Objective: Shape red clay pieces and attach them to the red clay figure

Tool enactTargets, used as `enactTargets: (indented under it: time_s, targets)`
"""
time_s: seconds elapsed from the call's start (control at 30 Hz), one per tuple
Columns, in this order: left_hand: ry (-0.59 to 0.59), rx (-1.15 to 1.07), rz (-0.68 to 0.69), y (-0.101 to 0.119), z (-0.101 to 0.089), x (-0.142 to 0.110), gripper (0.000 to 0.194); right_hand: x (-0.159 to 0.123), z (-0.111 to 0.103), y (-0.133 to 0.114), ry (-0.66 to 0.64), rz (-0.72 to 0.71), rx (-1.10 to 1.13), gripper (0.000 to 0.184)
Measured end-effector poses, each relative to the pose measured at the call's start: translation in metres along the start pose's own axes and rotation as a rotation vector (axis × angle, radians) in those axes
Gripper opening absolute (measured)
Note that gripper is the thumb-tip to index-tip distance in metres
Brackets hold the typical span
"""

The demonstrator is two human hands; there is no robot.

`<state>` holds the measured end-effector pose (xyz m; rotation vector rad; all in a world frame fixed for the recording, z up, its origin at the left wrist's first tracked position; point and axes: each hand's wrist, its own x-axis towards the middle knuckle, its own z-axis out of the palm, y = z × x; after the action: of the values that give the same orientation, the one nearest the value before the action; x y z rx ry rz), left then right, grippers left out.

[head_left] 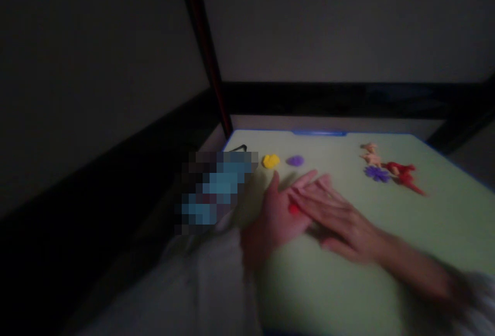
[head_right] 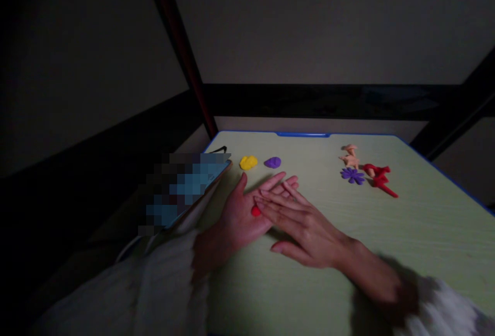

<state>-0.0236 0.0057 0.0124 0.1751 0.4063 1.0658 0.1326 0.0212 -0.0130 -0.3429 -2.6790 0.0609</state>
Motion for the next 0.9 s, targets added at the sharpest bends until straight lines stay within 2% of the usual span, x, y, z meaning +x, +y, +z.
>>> enactTargets:
  time_s: [0.13, 0.4, 0.7, 0.9]
  targets:
    - [0.018, 0.017, 0.022, -0.001, -0.003, 0.000, 0.073, 0.002, 0.001, -0.002, -0.013, -0.026, 0.005, 0.067]
    - [-0.021, 0.069, 0.049, -0.003, -0.014, 0.003, 0.074, 0.006, 0.005, -0.007, -0.063, -0.087, -0.090, 0.064]
    - [-0.201, 0.093, 0.043, -0.001, -0.025, 0.006, 0.076, 0.007, 0.006, -0.010, -0.077, -0.122, -0.156, 0.059]
    - [-0.188, 0.126, 0.046, -0.003, -0.028, 0.008, 0.075, 0.008, 0.008, -0.012, -0.088, -0.107, -0.183, 0.056]
